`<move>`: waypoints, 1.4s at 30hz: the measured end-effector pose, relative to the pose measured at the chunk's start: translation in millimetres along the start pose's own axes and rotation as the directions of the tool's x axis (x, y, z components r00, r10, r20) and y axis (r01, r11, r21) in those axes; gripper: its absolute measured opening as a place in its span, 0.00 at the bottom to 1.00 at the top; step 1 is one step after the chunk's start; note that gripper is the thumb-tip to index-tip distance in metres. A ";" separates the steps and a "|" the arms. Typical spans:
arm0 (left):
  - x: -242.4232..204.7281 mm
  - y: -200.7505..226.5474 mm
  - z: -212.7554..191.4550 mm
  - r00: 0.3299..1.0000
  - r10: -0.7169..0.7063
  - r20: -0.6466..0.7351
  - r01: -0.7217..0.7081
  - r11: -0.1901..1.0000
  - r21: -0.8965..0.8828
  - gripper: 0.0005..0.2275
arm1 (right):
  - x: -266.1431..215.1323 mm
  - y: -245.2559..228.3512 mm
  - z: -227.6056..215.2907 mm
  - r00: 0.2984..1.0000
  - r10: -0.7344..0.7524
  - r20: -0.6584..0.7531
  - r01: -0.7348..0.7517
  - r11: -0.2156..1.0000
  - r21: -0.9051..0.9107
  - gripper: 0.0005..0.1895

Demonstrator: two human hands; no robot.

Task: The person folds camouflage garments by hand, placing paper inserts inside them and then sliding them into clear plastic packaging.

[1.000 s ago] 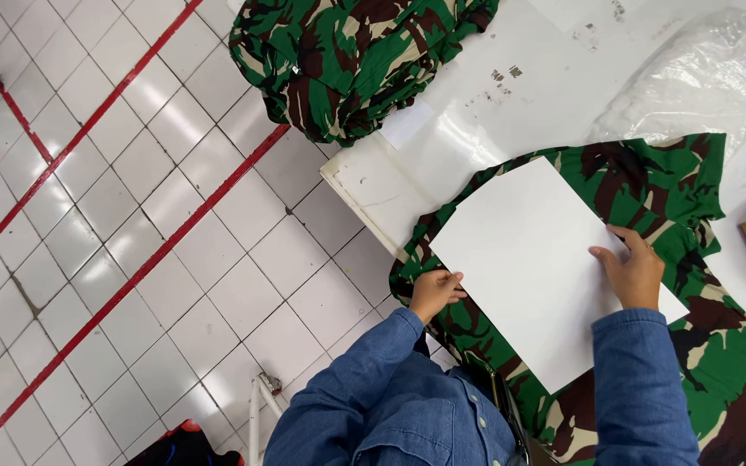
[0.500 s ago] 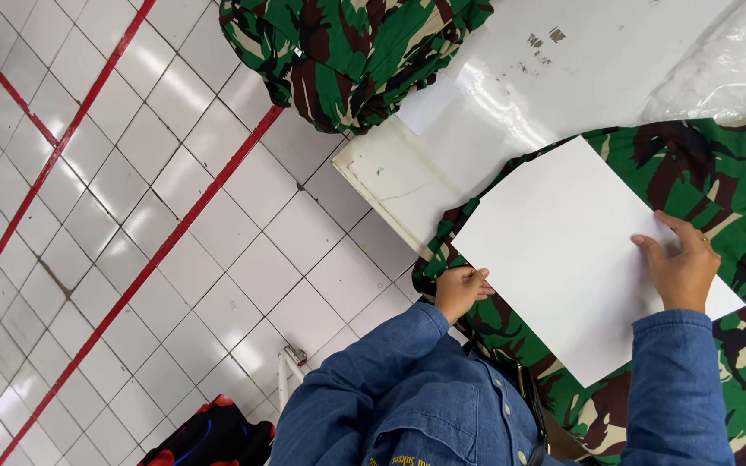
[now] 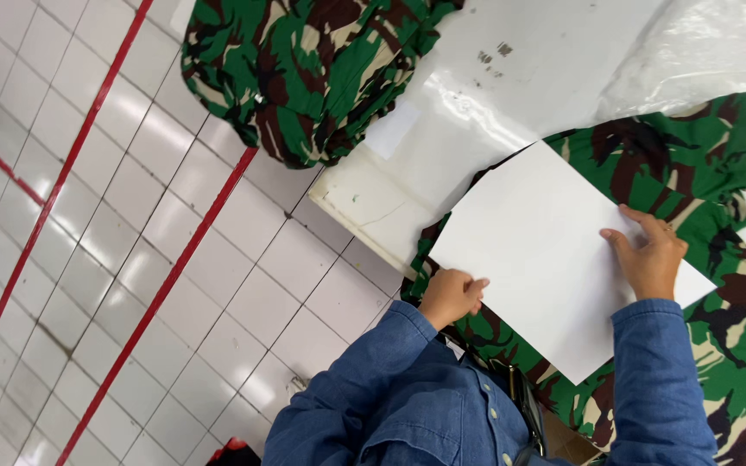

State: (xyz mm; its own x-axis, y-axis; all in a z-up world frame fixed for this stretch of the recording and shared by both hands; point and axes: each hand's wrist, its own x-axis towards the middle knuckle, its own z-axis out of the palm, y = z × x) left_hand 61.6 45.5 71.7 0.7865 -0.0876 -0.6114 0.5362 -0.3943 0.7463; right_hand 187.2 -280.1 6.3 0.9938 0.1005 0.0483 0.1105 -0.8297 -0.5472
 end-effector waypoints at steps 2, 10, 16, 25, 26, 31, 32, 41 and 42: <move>28.9 10.2 12.7 0.951 0.284 -0.124 -0.273 0.957 0.099 0.12 | -3.7 -4.1 -3.8 0.999 0.046 0.005 -0.046 0.999 0.023 0.25; 112.8 26.0 21.0 0.728 0.681 -0.084 -0.387 0.509 0.769 0.34 | -1.2 -5.5 -1.0 0.998 -0.025 -0.061 0.025 1.000 0.004 0.24; 125.0 14.0 23.3 0.797 0.604 0.011 -0.363 0.465 0.808 0.33 | 59.5 15.6 -18.2 0.992 0.121 -0.044 -0.128 0.963 -0.237 0.05; 129.6 12.6 28.0 0.781 0.624 -0.021 -0.328 0.439 0.836 0.35 | 191.3 38.0 -49.2 0.924 0.150 -0.351 -0.175 0.984 -0.040 0.15; 131.8 11.8 28.0 0.774 0.632 -0.020 -0.335 0.436 0.835 0.35 | 181.8 37.9 -47.4 0.879 0.025 -0.476 -0.087 0.990 -0.108 0.13; 131.0 5.3 29.7 0.775 0.632 -0.022 -0.348 0.455 0.820 0.35 | 59.3 -50.2 -26.6 0.783 -0.397 -0.479 0.323 0.918 -0.232 0.06; 130.2 7.1 29.6 0.778 0.627 -0.032 -0.354 0.481 0.802 0.34 | 17.6 -80.5 -17.2 0.842 -0.451 -0.295 0.416 0.892 -0.176 0.05; 130.5 5.2 26.3 0.611 0.790 0.048 -0.507 0.344 0.790 0.33 | -124.8 -132.6 64.0 0.973 -0.229 0.016 0.228 0.973 0.033 0.05; 128.0 1.3 27.1 0.536 0.832 0.142 -0.565 0.228 0.793 0.27 | -136.4 -142.6 68.8 0.972 -0.221 -0.081 0.224 0.974 0.032 0.05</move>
State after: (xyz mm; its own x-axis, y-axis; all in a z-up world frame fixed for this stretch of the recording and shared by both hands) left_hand 154.6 9.0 -12.8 0.8242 -0.5051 0.2561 -0.5648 -0.7661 0.3067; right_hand 34.9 -137.8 20.3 0.9426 0.2369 0.2355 0.3301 -0.7682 -0.5485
